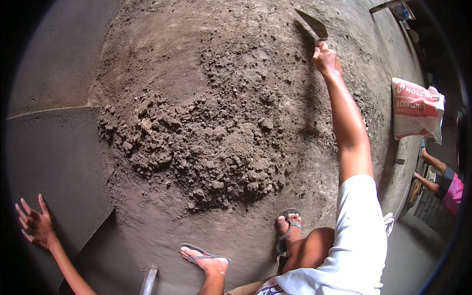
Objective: The person uses a trowel to scoop wet cement from a pile on the floor and applies it to a vertical wall surface. They repeatedly smooth the cement along the wall and around a metal pipe structure, occasionally using their left hand to steady themselves or touch their face.
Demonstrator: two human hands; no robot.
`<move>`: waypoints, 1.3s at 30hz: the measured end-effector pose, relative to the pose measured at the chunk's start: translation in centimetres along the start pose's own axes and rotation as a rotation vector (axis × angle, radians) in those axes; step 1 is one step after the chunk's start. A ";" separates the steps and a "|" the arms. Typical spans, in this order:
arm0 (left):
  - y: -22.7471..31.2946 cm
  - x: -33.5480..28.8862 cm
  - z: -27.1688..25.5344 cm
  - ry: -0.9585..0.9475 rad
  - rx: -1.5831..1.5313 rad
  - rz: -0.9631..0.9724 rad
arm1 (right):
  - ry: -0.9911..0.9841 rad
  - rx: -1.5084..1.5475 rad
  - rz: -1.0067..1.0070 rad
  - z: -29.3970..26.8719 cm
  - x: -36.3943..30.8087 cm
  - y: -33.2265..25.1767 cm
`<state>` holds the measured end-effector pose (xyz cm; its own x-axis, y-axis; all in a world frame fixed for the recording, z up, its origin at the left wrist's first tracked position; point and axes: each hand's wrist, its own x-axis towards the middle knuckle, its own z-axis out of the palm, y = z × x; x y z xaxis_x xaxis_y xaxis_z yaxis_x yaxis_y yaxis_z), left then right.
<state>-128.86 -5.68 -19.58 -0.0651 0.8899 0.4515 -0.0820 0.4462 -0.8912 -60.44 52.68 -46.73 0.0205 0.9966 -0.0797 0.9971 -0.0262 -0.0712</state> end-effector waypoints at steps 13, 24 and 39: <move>-1.0 0.5 -3.6 -0.153 -0.081 0.016 | -0.175 0.077 -0.672 1.0 -18.1 -3.1; -0.6 2.4 -4.3 -0.072 -0.233 -0.002 | -0.009 0.332 -1.229 -8.2 -22.1 -10.0; 0.5 0.6 -2.6 0.049 -0.262 -0.012 | -0.048 -0.232 -1.504 -2.4 -21.6 -50.2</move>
<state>-126.32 -4.70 -19.93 -0.0169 0.8850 0.4652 0.1779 0.4605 -0.8696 -110.78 32.67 -39.03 -0.9906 0.0825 -0.1094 0.0786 0.9961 0.0399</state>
